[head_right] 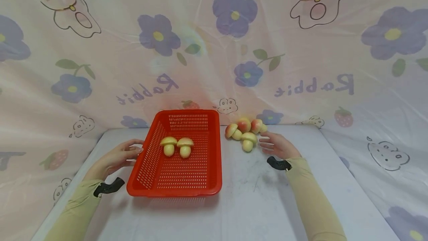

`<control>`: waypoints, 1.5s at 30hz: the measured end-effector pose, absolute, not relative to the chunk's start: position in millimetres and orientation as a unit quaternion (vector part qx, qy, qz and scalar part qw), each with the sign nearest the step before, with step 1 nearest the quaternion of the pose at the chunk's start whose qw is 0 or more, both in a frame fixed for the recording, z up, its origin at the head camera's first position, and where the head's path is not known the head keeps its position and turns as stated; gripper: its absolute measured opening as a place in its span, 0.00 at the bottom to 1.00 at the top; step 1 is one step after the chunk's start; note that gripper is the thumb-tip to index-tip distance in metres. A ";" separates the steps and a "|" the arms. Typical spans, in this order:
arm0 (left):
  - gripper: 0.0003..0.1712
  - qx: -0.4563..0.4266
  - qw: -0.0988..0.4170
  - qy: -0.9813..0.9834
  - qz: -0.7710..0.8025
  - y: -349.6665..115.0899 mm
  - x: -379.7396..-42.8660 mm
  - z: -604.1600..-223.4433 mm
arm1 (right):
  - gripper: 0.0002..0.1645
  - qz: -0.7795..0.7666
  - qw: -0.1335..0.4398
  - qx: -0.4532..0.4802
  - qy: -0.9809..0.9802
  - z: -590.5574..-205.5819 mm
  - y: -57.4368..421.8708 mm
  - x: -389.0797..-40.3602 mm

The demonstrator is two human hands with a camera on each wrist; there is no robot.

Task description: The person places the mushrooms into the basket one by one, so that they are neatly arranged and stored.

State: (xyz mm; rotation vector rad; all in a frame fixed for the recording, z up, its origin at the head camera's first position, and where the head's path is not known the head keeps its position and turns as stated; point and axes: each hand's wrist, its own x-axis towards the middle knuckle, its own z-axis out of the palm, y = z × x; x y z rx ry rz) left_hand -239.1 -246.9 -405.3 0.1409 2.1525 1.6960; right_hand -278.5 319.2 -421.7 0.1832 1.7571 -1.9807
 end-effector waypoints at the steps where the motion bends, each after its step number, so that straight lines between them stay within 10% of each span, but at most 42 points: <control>1: 0.28 0.051 0.198 0.770 0.605 -246.9 -239.2 -405.4 | 0.38 -0.724 0.241 0.070 0.642 -422.9 319.1 -279.0; 45: 0.29 0.067 0.199 0.763 0.611 -247.1 -238.9 -405.1 | 0.34 -0.724 0.243 0.072 0.641 -441.4 296.4 -299.0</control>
